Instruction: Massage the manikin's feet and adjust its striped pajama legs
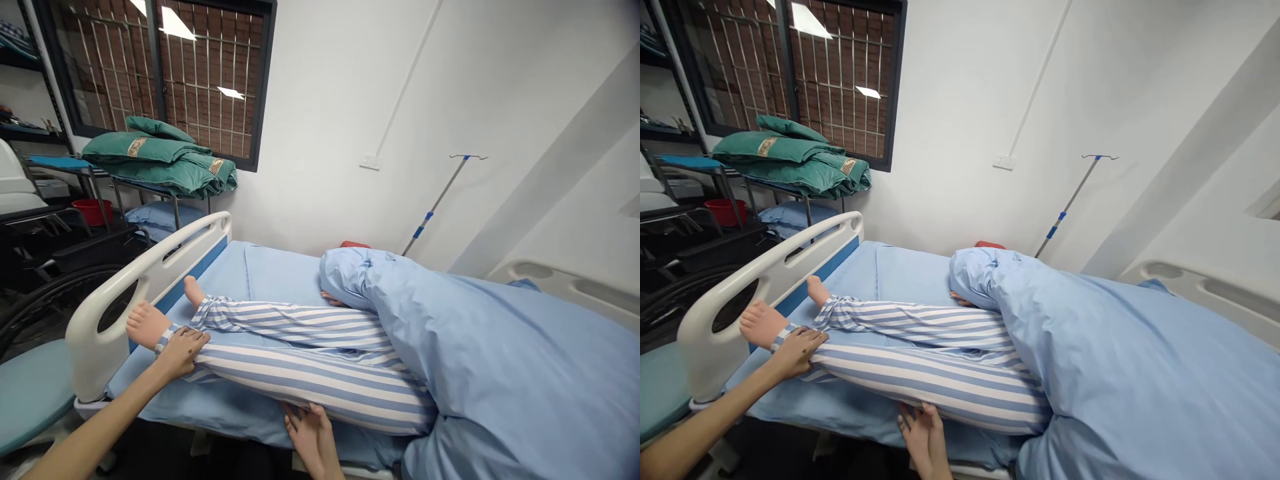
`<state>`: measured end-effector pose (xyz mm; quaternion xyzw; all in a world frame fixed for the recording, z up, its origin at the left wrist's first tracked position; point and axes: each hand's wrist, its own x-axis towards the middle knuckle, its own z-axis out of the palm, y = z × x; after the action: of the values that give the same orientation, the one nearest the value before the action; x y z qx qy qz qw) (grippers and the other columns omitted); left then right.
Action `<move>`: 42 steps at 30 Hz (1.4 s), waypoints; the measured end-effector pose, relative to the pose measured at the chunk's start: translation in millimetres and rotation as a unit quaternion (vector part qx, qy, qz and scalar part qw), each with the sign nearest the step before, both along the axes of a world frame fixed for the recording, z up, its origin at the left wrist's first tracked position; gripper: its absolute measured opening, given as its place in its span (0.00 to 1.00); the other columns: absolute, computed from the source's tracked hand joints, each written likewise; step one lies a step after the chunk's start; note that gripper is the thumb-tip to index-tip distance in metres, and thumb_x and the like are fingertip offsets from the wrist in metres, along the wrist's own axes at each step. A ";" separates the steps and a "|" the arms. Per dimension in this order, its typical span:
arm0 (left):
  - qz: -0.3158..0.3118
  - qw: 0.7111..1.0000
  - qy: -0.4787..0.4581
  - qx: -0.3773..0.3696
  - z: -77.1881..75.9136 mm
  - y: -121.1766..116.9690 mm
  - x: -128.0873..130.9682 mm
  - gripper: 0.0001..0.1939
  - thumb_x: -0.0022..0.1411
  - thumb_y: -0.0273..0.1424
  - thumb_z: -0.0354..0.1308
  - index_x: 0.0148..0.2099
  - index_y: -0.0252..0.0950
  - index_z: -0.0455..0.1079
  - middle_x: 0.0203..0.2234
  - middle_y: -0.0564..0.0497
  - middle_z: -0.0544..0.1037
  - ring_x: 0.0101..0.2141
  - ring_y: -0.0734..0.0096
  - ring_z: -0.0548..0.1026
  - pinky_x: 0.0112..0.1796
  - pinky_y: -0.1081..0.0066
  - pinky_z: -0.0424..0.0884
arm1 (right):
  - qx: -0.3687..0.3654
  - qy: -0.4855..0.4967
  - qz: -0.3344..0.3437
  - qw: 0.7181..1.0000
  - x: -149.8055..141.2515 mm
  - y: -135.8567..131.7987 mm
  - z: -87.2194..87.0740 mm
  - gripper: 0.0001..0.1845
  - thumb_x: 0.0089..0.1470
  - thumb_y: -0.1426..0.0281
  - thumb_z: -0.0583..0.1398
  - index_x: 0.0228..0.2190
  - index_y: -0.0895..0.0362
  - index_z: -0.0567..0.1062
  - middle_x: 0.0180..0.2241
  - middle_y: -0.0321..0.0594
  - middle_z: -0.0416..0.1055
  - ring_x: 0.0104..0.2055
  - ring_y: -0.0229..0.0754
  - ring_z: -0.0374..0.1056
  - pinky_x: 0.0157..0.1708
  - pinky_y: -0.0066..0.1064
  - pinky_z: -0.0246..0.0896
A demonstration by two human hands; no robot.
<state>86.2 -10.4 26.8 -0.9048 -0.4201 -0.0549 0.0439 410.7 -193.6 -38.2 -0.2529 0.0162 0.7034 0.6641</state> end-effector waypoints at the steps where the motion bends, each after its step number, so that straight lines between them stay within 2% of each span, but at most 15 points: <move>1: 0.001 1.000 0.001 0.001 -3.6 1.2 0.2 0.28 0.42 0.20 0.49 0.49 0.35 0.66 0.42 0.45 0.75 0.44 0.55 0.70 0.45 0.58 0.58 | -0.004 -0.004 0.001 1.000 -0.3 1.8 -2.9 0.14 0.32 0.72 0.69 0.26 0.55 0.73 0.33 0.37 0.74 0.46 0.55 0.68 0.39 0.37 0.63; 9: 0.072 0.997 0.019 -0.034 -63.0 -0.7 8.8 0.29 0.45 0.19 0.50 0.53 0.34 0.65 0.45 0.41 0.72 0.47 0.55 0.67 0.51 0.56 0.55 | -0.081 -0.059 0.035 0.994 -2.7 9.9 -49.7 0.19 0.29 0.69 0.71 0.28 0.55 0.73 0.32 0.36 0.75 0.43 0.52 0.71 0.37 0.35 0.64; 14: 0.108 0.994 0.009 0.011 -72.0 -10.6 19.4 0.32 0.46 0.18 0.50 0.57 0.31 0.63 0.48 0.37 0.70 0.50 0.52 0.65 0.54 0.53 0.52 | -0.081 -0.163 0.086 0.979 1.5 6.7 -55.2 0.21 0.31 0.63 0.70 0.29 0.57 0.71 0.37 0.41 0.75 0.48 0.55 0.69 0.36 0.33 0.63; 16: 0.133 0.989 -0.025 0.065 -74.7 -26.1 25.7 0.35 0.46 0.16 0.49 0.59 0.32 0.61 0.53 0.36 0.66 0.55 0.51 0.61 0.56 0.52 0.49 | -0.093 -0.230 0.103 0.963 2.3 3.4 -55.4 0.24 0.31 0.59 0.69 0.30 0.58 0.71 0.39 0.45 0.75 0.48 0.55 0.69 0.35 0.31 0.63; 18: 0.158 0.978 -0.078 0.116 -85.2 -54.4 33.0 0.36 0.48 0.17 0.48 0.61 0.34 0.59 0.57 0.37 0.61 0.58 0.51 0.55 0.57 0.53 0.48 | -0.101 -0.308 0.121 0.938 0.0 -4.7 -62.2 0.28 0.33 0.56 0.67 0.35 0.58 0.71 0.41 0.48 0.75 0.47 0.54 0.70 0.35 0.32 0.63; 20: 0.181 0.966 -0.124 0.136 -105.5 -96.1 38.3 0.32 0.51 0.20 0.48 0.60 0.34 0.60 0.58 0.39 0.60 0.59 0.52 0.54 0.57 0.55 0.50 | -0.096 -0.406 0.137 0.899 -8.0 -20.4 -78.2 0.31 0.35 0.54 0.65 0.40 0.58 0.70 0.42 0.50 0.74 0.45 0.54 0.70 0.36 0.36 0.64; 22: 0.220 0.958 -0.136 0.121 -132.7 -147.2 38.2 0.28 0.53 0.23 0.49 0.58 0.33 0.64 0.56 0.38 0.61 0.57 0.53 0.56 0.56 0.56 0.53 | -0.071 -0.532 0.136 0.832 -23.3 -43.7 -100.2 0.33 0.35 0.55 0.64 0.43 0.58 0.70 0.44 0.51 0.73 0.47 0.55 0.68 0.43 0.41 0.63; 23: 0.248 0.955 -0.127 0.105 -146.9 -174.1 35.8 0.27 0.53 0.24 0.49 0.57 0.31 0.65 0.55 0.37 0.61 0.57 0.52 0.57 0.56 0.56 0.54 | -0.060 -0.600 0.135 0.786 -33.5 -57.3 -111.1 0.33 0.35 0.56 0.64 0.45 0.59 0.70 0.46 0.52 0.72 0.50 0.56 0.66 0.47 0.43 0.60; 25: 0.324 0.939 -0.095 0.063 -171.6 -224.8 27.6 0.26 0.55 0.28 0.50 0.56 0.29 0.65 0.55 0.34 0.62 0.55 0.49 0.59 0.53 0.54 0.57 | -0.066 -0.724 0.139 0.673 -56.6 -84.8 -127.1 0.36 0.37 0.60 0.62 0.50 0.59 0.68 0.53 0.54 0.65 0.56 0.58 0.60 0.52 0.46 0.56; 28: 0.437 0.899 -0.034 -0.013 -190.3 -279.0 14.7 0.30 0.59 0.38 0.47 0.61 0.28 0.58 0.53 0.31 0.62 0.51 0.44 0.63 0.44 0.52 0.64 | -0.128 -0.830 0.183 0.511 -89.2 -116.7 -128.3 0.41 0.43 0.63 0.57 0.59 0.59 0.57 0.60 0.54 0.54 0.57 0.63 0.57 0.48 0.53 0.57; 31: 0.479 0.875 0.001 -0.071 -188.2 -299.8 9.3 0.35 0.61 0.45 0.42 0.65 0.30 0.51 0.52 0.31 0.62 0.47 0.44 0.66 0.39 0.54 0.66 | -0.144 -0.879 0.197 0.410 -109.2 -132.2 -110.4 0.43 0.44 0.66 0.56 0.62 0.61 0.52 0.62 0.55 0.50 0.58 0.64 0.55 0.47 0.53 0.57; 33: 0.497 0.864 0.008 -0.082 -182.8 -301.0 8.9 0.37 0.61 0.48 0.41 0.65 0.29 0.50 0.51 0.31 0.63 0.44 0.45 0.68 0.38 0.54 0.66 | -0.155 -0.896 0.196 0.367 -114.9 -136.2 -98.1 0.43 0.45 0.68 0.56 0.62 0.61 0.51 0.62 0.55 0.49 0.58 0.64 0.54 0.48 0.52 0.56; 35: 0.514 0.855 0.006 -0.068 -178.4 -299.1 8.1 0.39 0.60 0.50 0.39 0.65 0.27 0.49 0.50 0.30 0.63 0.42 0.45 0.69 0.36 0.54 0.66 | -0.176 -0.901 0.201 0.341 -116.1 -137.5 -89.7 0.42 0.45 0.68 0.55 0.62 0.62 0.51 0.62 0.56 0.50 0.57 0.64 0.55 0.48 0.50 0.56; 38: 0.529 0.848 0.001 -0.038 -174.4 -297.5 3.4 0.40 0.60 0.50 0.37 0.64 0.24 0.48 0.49 0.29 0.64 0.41 0.45 0.69 0.36 0.55 0.65 | -0.200 -0.902 0.199 0.326 -112.8 -136.4 -84.1 0.41 0.46 0.66 0.54 0.61 0.64 0.52 0.60 0.58 0.52 0.56 0.63 0.56 0.47 0.48 0.57; 42: 0.547 0.836 0.011 -0.045 -169.3 -296.5 -3.9 0.41 0.60 0.51 0.38 0.63 0.23 0.48 0.47 0.32 0.66 0.39 0.48 0.70 0.36 0.57 0.65 | -0.219 -0.905 0.184 0.315 -106.7 -131.2 -84.0 0.40 0.47 0.63 0.54 0.60 0.66 0.55 0.58 0.60 0.54 0.53 0.61 0.59 0.46 0.47 0.57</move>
<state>82.3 -306.9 -142.5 -0.5291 -0.8480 0.0068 0.0311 304.0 -324.7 -122.2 -0.8647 -0.4881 0.1113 0.0394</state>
